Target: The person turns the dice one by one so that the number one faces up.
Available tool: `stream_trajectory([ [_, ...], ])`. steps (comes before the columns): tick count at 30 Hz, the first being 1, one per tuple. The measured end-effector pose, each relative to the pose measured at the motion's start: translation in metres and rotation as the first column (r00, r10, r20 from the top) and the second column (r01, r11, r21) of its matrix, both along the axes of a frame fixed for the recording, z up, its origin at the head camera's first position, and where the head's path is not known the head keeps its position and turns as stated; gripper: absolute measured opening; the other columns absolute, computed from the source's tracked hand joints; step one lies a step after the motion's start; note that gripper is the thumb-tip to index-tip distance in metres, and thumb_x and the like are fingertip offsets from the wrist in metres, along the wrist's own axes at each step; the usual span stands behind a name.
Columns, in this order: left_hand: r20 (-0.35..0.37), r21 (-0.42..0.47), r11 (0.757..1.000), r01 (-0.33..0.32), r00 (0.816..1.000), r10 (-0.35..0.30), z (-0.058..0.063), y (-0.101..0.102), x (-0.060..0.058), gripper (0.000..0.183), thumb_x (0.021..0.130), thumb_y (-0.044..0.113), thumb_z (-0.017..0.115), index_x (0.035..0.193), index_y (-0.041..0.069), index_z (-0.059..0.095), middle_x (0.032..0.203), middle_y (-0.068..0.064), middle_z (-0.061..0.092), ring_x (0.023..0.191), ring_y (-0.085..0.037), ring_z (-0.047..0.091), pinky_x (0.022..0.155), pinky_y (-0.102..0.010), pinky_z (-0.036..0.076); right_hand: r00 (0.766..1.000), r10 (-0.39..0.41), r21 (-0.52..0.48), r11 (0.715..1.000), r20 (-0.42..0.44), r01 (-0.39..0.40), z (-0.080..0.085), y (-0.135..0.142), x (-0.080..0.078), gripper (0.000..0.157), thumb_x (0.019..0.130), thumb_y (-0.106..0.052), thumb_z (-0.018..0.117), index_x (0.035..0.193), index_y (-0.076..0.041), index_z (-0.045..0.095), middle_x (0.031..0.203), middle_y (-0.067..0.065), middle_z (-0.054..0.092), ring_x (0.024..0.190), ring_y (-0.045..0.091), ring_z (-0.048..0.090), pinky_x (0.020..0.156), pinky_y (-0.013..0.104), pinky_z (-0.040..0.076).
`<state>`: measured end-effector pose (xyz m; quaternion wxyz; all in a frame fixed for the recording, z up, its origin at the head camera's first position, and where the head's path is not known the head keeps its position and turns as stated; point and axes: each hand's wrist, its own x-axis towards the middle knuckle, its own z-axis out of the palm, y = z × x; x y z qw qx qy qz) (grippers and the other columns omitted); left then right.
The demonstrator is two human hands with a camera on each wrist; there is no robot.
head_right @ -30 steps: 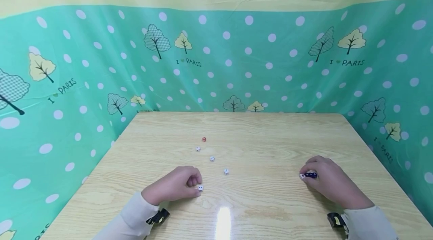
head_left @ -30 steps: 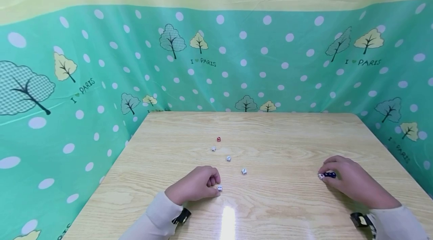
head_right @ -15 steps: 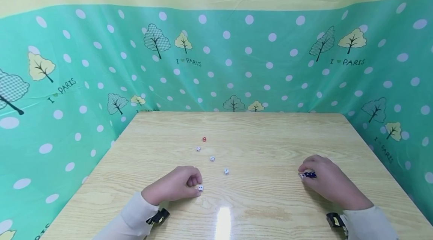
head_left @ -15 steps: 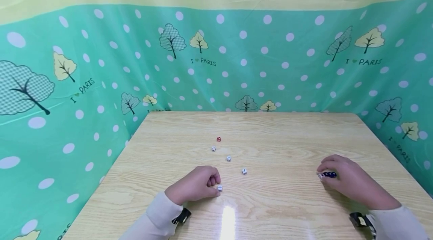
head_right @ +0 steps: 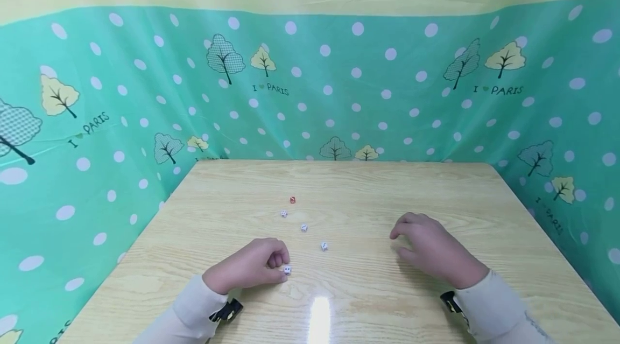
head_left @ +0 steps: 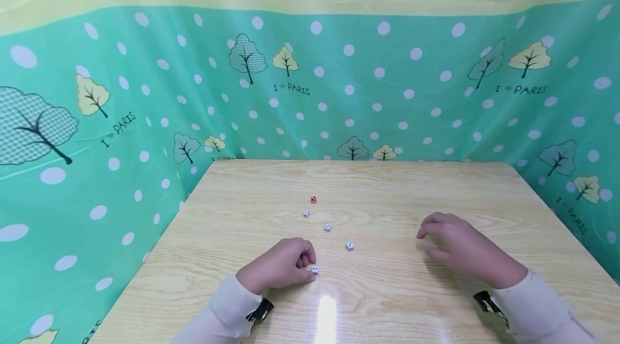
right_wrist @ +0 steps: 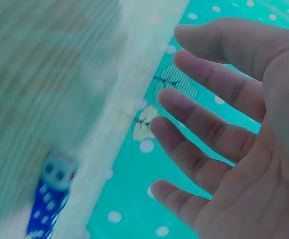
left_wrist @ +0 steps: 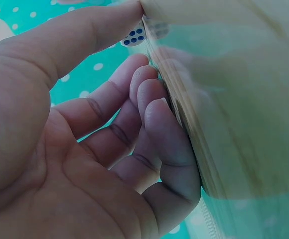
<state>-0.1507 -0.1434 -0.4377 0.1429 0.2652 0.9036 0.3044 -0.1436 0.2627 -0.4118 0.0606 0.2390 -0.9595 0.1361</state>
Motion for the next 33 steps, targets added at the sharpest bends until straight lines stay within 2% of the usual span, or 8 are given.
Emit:
stream_trajectory([
  [7,-0.006,-0.001,1.000,0.007,1.000,-0.007,-0.001,0.001,-0.001,0.024,0.083,0.017,0.086,0.096,0.013,0.067,0.086,0.003,0.061,0.080,-0.010,0.056,0.075,-0.022,0.049,0.999,0.040,0.004,0.999,0.005,-0.040,-0.001,-0.026,-0.008,0.033,0.083,-0.016,0.083,0.115,-0.015,0.074,0.120,0.001,0.070,0.114,0.026,0.067,0.092,0.046,0.058],
  [15,0.002,-0.005,1.000,0.003,1.000,-0.003,-0.001,0.000,0.000,0.024,0.083,0.017,0.086,0.096,0.013,0.067,0.086,0.003,0.062,0.080,-0.010,0.056,0.074,-0.023,0.049,0.994,0.107,0.019,0.994,0.010,-0.107,-0.014,-0.060,-0.016,0.030,0.085,-0.019,0.082,0.113,-0.014,0.074,0.112,-0.003,0.070,0.104,0.016,0.069,0.089,0.039,0.059],
  [20,-0.001,0.002,1.000,0.001,1.000,-0.001,-0.001,0.000,0.000,0.023,0.083,0.016,0.086,0.096,0.012,0.067,0.087,0.003,0.062,0.080,-0.011,0.056,0.075,-0.023,0.049,0.988,0.150,0.008,0.989,0.024,-0.150,-0.018,-0.079,-0.019,0.032,0.085,-0.017,0.082,0.115,-0.011,0.074,0.111,0.000,0.071,0.102,0.016,0.069,0.090,0.040,0.059],
  [25,-0.004,-0.002,1.000,0.003,1.000,-0.003,0.000,0.000,0.000,0.024,0.083,0.016,0.086,0.096,0.012,0.067,0.086,0.003,0.062,0.080,-0.010,0.056,0.074,-0.022,0.049,0.986,0.157,0.012,0.987,0.047,-0.158,-0.020,-0.095,-0.023,0.034,0.084,-0.020,0.083,0.116,-0.011,0.074,0.111,0.001,0.071,0.102,0.017,0.069,0.090,0.039,0.058],
  [33,0.004,0.002,1.000,0.000,1.000,0.000,0.000,0.000,0.000,0.024,0.082,0.016,0.086,0.096,0.012,0.067,0.085,0.002,0.062,0.079,-0.010,0.056,0.073,-0.022,0.049,0.983,0.184,0.021,0.983,0.014,-0.185,-0.026,-0.115,-0.029,0.030,0.085,-0.026,0.084,0.111,-0.014,0.076,0.104,-0.004,0.068,0.091,0.009,0.061,0.083,0.034,0.057],
])
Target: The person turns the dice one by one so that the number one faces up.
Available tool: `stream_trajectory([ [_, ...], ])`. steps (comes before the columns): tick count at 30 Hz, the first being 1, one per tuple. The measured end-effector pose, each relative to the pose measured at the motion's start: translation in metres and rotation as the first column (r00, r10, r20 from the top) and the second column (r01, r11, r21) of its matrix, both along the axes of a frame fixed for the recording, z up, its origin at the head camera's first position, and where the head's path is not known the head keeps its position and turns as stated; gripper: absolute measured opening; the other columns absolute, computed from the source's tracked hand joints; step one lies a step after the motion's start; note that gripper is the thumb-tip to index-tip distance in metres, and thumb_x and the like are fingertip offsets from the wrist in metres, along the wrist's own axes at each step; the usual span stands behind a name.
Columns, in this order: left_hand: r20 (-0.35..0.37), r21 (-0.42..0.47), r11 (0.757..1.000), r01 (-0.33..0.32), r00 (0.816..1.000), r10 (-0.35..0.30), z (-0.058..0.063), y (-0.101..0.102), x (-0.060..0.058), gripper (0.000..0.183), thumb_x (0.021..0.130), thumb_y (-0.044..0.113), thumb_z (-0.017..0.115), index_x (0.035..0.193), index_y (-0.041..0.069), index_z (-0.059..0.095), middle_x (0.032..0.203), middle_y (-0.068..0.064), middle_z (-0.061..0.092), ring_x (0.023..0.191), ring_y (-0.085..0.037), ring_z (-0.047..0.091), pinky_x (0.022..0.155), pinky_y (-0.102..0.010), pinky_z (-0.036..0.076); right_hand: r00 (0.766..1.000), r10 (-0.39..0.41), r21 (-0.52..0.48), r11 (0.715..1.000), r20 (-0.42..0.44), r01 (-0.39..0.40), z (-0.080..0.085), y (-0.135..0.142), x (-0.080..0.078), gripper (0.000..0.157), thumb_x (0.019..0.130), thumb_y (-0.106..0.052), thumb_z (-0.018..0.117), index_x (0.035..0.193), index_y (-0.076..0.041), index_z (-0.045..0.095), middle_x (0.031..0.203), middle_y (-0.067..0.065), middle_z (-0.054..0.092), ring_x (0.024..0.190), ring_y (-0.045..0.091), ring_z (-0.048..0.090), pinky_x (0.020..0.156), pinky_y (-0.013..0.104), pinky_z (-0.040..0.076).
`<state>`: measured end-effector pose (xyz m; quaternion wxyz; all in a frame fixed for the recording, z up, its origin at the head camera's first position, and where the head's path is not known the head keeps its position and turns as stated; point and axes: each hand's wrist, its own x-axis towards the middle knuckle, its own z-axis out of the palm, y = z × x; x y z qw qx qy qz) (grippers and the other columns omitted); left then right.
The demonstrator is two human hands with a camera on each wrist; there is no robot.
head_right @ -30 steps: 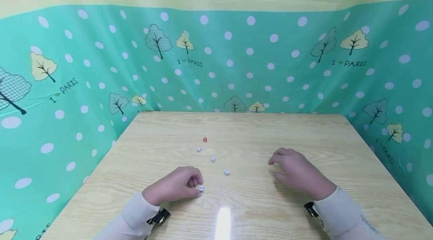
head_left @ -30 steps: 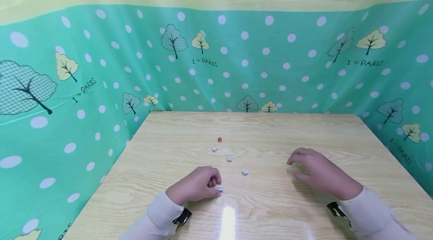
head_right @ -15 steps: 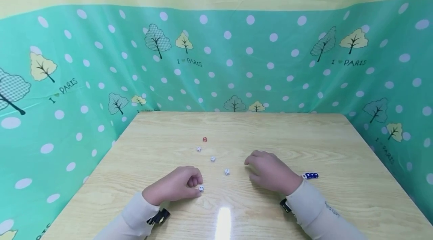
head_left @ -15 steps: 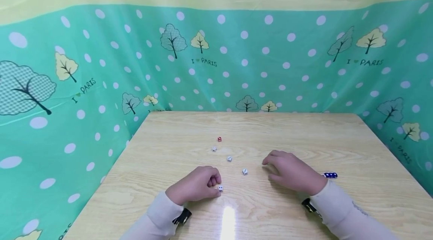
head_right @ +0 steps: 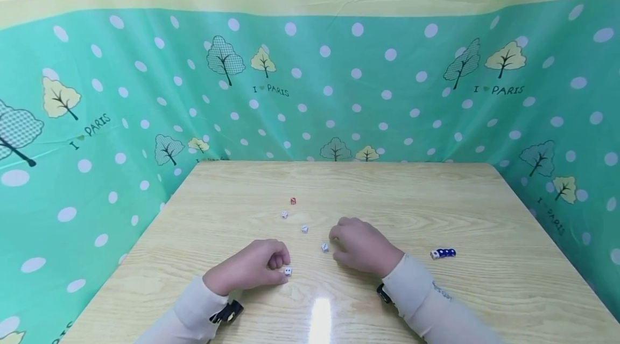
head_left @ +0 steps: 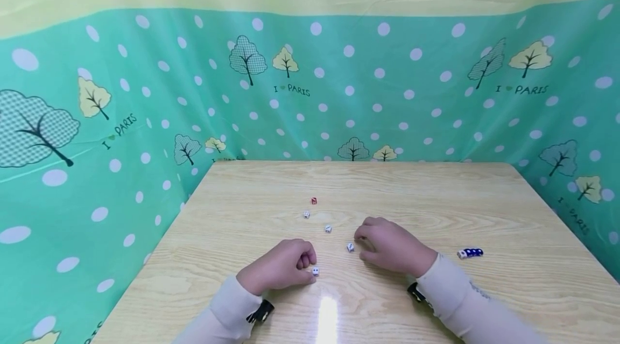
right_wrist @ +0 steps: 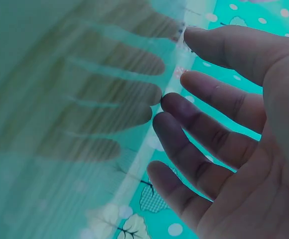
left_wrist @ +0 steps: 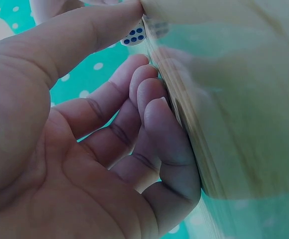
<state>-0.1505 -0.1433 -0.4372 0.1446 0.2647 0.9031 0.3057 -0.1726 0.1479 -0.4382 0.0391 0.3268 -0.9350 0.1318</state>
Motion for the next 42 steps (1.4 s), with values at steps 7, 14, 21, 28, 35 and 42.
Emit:
stream_trajectory([
  [7,0.009,0.008,1.000,-0.007,1.000,0.007,0.000,0.000,0.002,0.024,0.082,0.016,0.087,0.095,0.012,0.067,0.084,0.002,0.063,0.077,-0.010,0.056,0.072,-0.023,0.049,1.000,0.017,0.005,1.000,-0.022,-0.016,0.001,-0.014,-0.001,0.018,0.086,-0.023,0.083,0.101,-0.017,0.077,0.096,-0.006,0.066,0.085,0.009,0.057,0.077,0.031,0.055],
  [14,0.006,0.006,1.000,-0.003,1.000,0.003,0.001,0.000,0.000,0.024,0.082,0.016,0.087,0.095,0.012,0.066,0.084,0.002,0.062,0.077,-0.010,0.056,0.072,-0.022,0.048,0.998,0.031,-0.001,1.000,-0.051,-0.032,0.001,-0.018,-0.004,0.010,0.086,-0.020,0.083,0.093,-0.019,0.076,0.090,-0.007,0.064,0.080,0.009,0.054,0.071,0.028,0.053],
  [21,0.000,0.008,1.000,-0.001,1.000,0.001,0.001,0.000,0.000,0.024,0.082,0.016,0.087,0.095,0.012,0.067,0.083,0.002,0.061,0.077,-0.010,0.055,0.072,-0.022,0.048,0.999,0.021,0.006,1.000,-0.044,-0.021,0.003,-0.020,-0.002,0.008,0.086,-0.019,0.083,0.089,-0.021,0.075,0.089,-0.008,0.064,0.080,0.008,0.053,0.070,0.026,0.051],
  [28,-0.001,0.011,1.000,-0.001,1.000,0.001,-0.001,0.000,0.000,0.024,0.082,0.017,0.086,0.095,0.012,0.067,0.084,0.002,0.061,0.078,-0.010,0.055,0.072,-0.022,0.048,0.998,0.012,0.006,1.000,-0.056,-0.012,0.004,-0.011,0.006,0.009,0.085,-0.019,0.085,0.087,-0.020,0.076,0.090,-0.009,0.064,0.082,0.008,0.055,0.070,0.026,0.052],
  [35,-0.008,0.008,1.000,0.004,1.000,-0.003,-0.002,-0.001,0.000,0.023,0.083,0.018,0.086,0.095,0.013,0.067,0.085,0.002,0.061,0.079,-0.009,0.055,0.073,-0.022,0.048,0.996,0.024,0.018,1.000,-0.082,-0.022,0.002,0.004,0.015,0.009,0.086,-0.023,0.084,0.087,-0.023,0.075,0.091,-0.011,0.064,0.083,0.006,0.056,0.073,0.027,0.053],
  [42,-0.009,0.004,1.000,0.005,1.000,-0.005,-0.003,-0.002,-0.001,0.024,0.083,0.018,0.086,0.095,0.013,0.067,0.085,0.003,0.061,0.079,-0.009,0.055,0.073,-0.022,0.048,0.998,0.009,0.006,1.000,-0.056,-0.009,0.005,0.018,0.028,0.010,0.086,-0.022,0.084,0.087,-0.023,0.074,0.091,-0.012,0.064,0.083,0.004,0.056,0.073,0.027,0.054],
])
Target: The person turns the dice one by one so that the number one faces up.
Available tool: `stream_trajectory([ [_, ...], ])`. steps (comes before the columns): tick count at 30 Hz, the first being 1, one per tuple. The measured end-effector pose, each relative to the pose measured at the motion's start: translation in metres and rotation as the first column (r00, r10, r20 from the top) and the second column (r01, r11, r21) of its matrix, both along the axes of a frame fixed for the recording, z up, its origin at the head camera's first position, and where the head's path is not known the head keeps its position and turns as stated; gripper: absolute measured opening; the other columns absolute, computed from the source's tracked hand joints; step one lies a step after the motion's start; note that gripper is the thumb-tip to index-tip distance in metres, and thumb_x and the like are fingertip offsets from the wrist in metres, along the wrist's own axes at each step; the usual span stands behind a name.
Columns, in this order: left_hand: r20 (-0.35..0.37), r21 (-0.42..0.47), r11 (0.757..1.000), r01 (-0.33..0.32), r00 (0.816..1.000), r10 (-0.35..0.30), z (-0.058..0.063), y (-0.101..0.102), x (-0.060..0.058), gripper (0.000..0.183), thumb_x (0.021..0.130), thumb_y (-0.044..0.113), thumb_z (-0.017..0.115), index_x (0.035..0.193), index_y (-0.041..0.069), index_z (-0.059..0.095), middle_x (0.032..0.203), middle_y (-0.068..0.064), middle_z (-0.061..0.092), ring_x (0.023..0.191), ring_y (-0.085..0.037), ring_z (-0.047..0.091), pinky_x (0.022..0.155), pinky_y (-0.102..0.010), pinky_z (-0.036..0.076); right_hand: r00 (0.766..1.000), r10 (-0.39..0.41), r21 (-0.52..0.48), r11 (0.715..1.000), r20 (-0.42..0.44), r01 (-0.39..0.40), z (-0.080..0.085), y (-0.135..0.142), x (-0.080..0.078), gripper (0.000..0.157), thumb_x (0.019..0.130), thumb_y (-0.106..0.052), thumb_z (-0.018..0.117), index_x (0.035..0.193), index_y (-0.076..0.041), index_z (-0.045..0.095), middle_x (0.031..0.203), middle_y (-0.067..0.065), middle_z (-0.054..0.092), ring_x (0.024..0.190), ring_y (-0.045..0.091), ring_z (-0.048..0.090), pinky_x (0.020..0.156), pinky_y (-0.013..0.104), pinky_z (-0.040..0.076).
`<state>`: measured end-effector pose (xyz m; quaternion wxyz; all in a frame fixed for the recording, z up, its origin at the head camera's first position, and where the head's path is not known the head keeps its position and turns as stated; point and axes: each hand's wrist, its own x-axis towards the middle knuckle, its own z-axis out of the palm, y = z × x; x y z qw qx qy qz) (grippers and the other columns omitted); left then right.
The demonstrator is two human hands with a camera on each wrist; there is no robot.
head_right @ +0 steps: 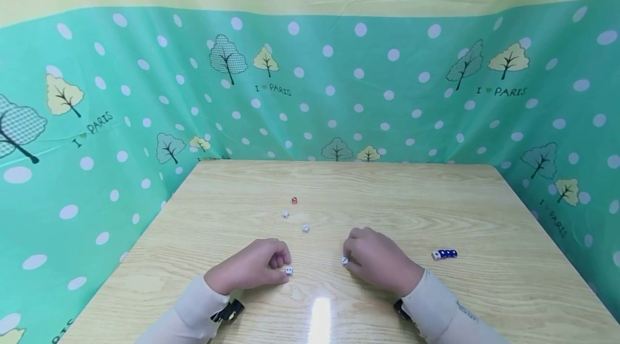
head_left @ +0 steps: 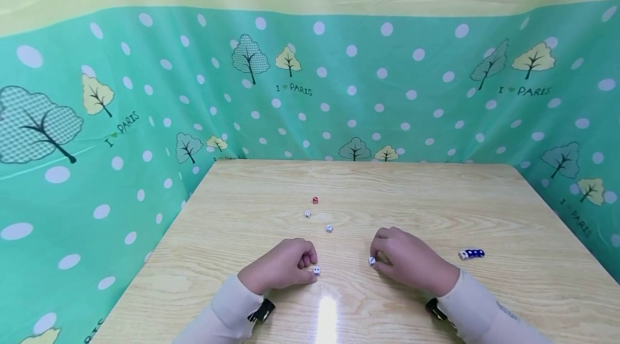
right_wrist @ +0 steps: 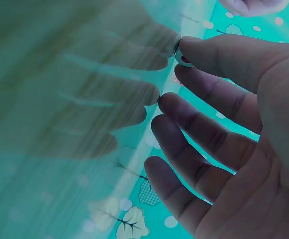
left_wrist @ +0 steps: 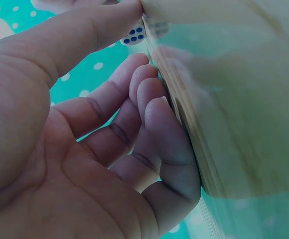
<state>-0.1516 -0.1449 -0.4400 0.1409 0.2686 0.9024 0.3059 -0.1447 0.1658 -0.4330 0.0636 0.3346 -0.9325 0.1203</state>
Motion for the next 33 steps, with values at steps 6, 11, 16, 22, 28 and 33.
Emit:
stream_trajectory([
  [6,0.002,-0.004,1.000,0.001,1.000,-0.001,0.000,0.000,0.000,0.024,0.083,0.018,0.086,0.095,0.013,0.067,0.086,0.003,0.061,0.079,-0.009,0.055,0.074,-0.022,0.049,1.000,-0.013,-0.004,1.000,0.013,0.013,0.002,0.014,0.011,0.012,0.085,-0.023,0.084,0.086,-0.025,0.072,0.089,-0.015,0.061,0.079,0.001,0.050,0.069,0.025,0.051],
  [11,0.005,-0.004,1.000,-0.002,1.000,0.002,0.001,0.000,0.001,0.024,0.083,0.017,0.086,0.095,0.013,0.067,0.086,0.002,0.061,0.079,-0.010,0.056,0.074,-0.022,0.048,0.999,-0.025,0.003,1.000,0.035,0.025,0.002,0.022,0.019,0.013,0.085,-0.024,0.084,0.086,-0.027,0.072,0.089,-0.016,0.059,0.077,0.000,0.047,0.067,0.023,0.049],
  [16,0.006,-0.001,1.000,-0.004,1.000,0.004,0.001,0.000,0.001,0.024,0.083,0.017,0.086,0.095,0.013,0.067,0.086,0.002,0.061,0.079,-0.010,0.056,0.074,-0.022,0.048,0.999,-0.038,0.022,0.999,0.032,0.037,0.002,0.027,0.027,0.014,0.085,-0.026,0.084,0.085,-0.030,0.070,0.089,-0.017,0.058,0.077,0.000,0.046,0.067,0.023,0.048],
  [22,-0.004,-0.006,1.000,-0.003,1.000,0.003,0.000,0.001,0.000,0.024,0.083,0.018,0.087,0.094,0.013,0.067,0.085,0.004,0.061,0.079,-0.009,0.055,0.073,-0.022,0.048,0.999,-0.030,0.013,0.999,0.019,0.030,0.003,0.030,0.032,0.016,0.084,-0.026,0.085,0.084,-0.031,0.070,0.088,-0.018,0.056,0.076,0.000,0.043,0.067,0.023,0.047],
  [28,0.003,-0.007,1.000,-0.003,1.000,0.003,0.000,0.001,0.000,0.023,0.083,0.018,0.086,0.095,0.013,0.067,0.085,0.004,0.061,0.079,-0.009,0.055,0.073,-0.022,0.048,0.999,-0.038,0.005,0.999,0.039,0.038,0.002,0.032,0.033,0.015,0.085,-0.028,0.085,0.087,-0.031,0.070,0.090,-0.018,0.057,0.077,-0.001,0.045,0.066,0.023,0.047],
  [33,0.008,-0.008,1.000,-0.005,1.000,0.005,0.001,0.001,0.001,0.023,0.083,0.017,0.086,0.095,0.013,0.067,0.086,0.004,0.061,0.079,-0.010,0.056,0.074,-0.022,0.049,0.997,-0.060,0.008,0.998,0.041,0.060,0.000,0.030,0.033,0.015,0.085,-0.028,0.084,0.094,-0.029,0.072,0.093,-0.018,0.060,0.080,-0.003,0.049,0.069,0.025,0.051],
])
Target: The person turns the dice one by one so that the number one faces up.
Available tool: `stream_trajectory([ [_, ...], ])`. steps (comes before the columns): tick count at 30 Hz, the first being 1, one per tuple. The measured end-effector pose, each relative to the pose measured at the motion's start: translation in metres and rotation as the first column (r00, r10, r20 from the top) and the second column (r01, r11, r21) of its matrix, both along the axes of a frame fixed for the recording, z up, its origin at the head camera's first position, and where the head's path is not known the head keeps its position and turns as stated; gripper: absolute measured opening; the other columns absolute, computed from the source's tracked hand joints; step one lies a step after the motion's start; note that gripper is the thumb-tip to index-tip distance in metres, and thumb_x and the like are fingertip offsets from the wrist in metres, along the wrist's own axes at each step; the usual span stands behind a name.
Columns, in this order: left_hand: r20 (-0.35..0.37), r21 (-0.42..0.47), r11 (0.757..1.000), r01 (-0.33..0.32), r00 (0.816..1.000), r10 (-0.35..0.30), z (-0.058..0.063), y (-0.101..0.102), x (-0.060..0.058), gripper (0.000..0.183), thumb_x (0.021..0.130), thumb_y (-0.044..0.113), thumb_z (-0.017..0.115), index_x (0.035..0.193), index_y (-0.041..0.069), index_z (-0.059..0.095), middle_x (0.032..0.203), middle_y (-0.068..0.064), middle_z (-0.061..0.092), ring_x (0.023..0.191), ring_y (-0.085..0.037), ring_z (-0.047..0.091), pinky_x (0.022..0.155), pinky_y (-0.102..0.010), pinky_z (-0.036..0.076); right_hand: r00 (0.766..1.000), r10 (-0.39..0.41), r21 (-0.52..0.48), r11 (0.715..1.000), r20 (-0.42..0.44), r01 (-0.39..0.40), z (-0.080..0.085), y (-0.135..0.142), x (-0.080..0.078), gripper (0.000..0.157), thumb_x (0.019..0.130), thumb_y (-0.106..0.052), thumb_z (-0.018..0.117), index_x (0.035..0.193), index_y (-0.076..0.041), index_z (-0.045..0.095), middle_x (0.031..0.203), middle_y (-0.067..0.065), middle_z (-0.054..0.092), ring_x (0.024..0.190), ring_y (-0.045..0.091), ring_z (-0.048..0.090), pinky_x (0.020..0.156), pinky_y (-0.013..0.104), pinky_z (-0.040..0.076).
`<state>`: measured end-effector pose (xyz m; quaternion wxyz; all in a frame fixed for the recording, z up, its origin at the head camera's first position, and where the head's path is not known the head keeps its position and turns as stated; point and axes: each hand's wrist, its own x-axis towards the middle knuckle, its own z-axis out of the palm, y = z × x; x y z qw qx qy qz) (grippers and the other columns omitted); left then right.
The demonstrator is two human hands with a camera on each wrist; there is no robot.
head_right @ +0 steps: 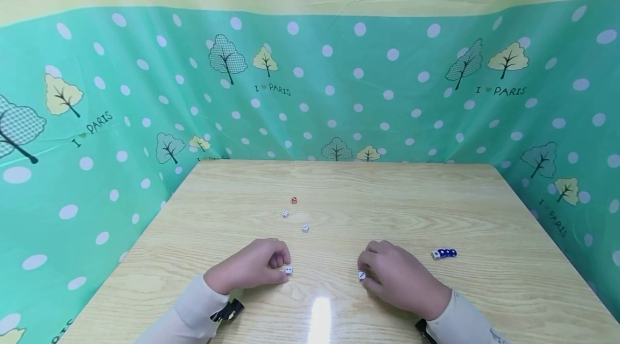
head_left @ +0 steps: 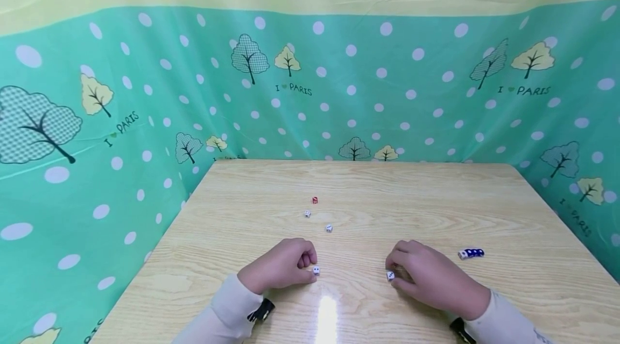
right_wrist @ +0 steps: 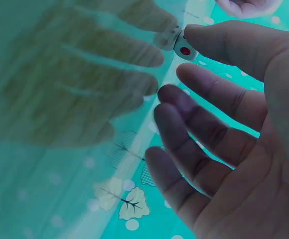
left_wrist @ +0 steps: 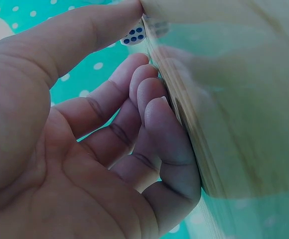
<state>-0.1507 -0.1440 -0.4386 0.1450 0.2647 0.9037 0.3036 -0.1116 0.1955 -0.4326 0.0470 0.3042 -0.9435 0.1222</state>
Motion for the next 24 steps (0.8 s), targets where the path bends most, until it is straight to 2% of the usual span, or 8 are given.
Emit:
stream_trajectory([
  [7,-0.005,-0.005,1.000,-0.002,1.000,0.002,-0.0004,-0.0007,-0.0010,0.024,0.083,0.019,0.086,0.095,0.014,0.067,0.086,0.004,0.061,0.080,-0.009,0.055,0.074,-0.022,0.048,0.999,0.031,-0.037,0.999,0.039,-0.030,0.0027,-0.0074,-0.0003,0.013,0.086,-0.022,0.082,0.095,-0.025,0.073,0.086,-0.018,0.056,0.076,-0.004,0.046,0.064,0.022,0.047],
  [15,-0.004,0.002,1.000,0.000,1.000,0.000,-0.0011,-0.0011,-0.0014,0.024,0.083,0.018,0.087,0.095,0.013,0.066,0.085,0.004,0.060,0.080,-0.009,0.055,0.074,-0.022,0.048,0.998,0.066,-0.051,0.997,0.021,-0.065,0.0023,-0.0080,-0.0004,0.014,0.086,-0.017,0.082,0.088,-0.027,0.072,0.084,-0.017,0.055,0.073,-0.003,0.044,0.061,0.020,0.044],
  [24,0.010,0.007,1.000,-0.002,1.000,0.002,0.0001,-0.0003,-0.0004,0.023,0.083,0.017,0.086,0.095,0.013,0.067,0.086,0.004,0.061,0.080,-0.010,0.055,0.074,-0.023,0.049,0.999,0.032,-0.026,0.999,0.026,-0.031,0.0013,-0.0070,-0.0009,0.014,0.086,-0.021,0.083,0.086,-0.029,0.072,0.083,-0.019,0.055,0.072,-0.003,0.045,0.063,0.020,0.046],
])
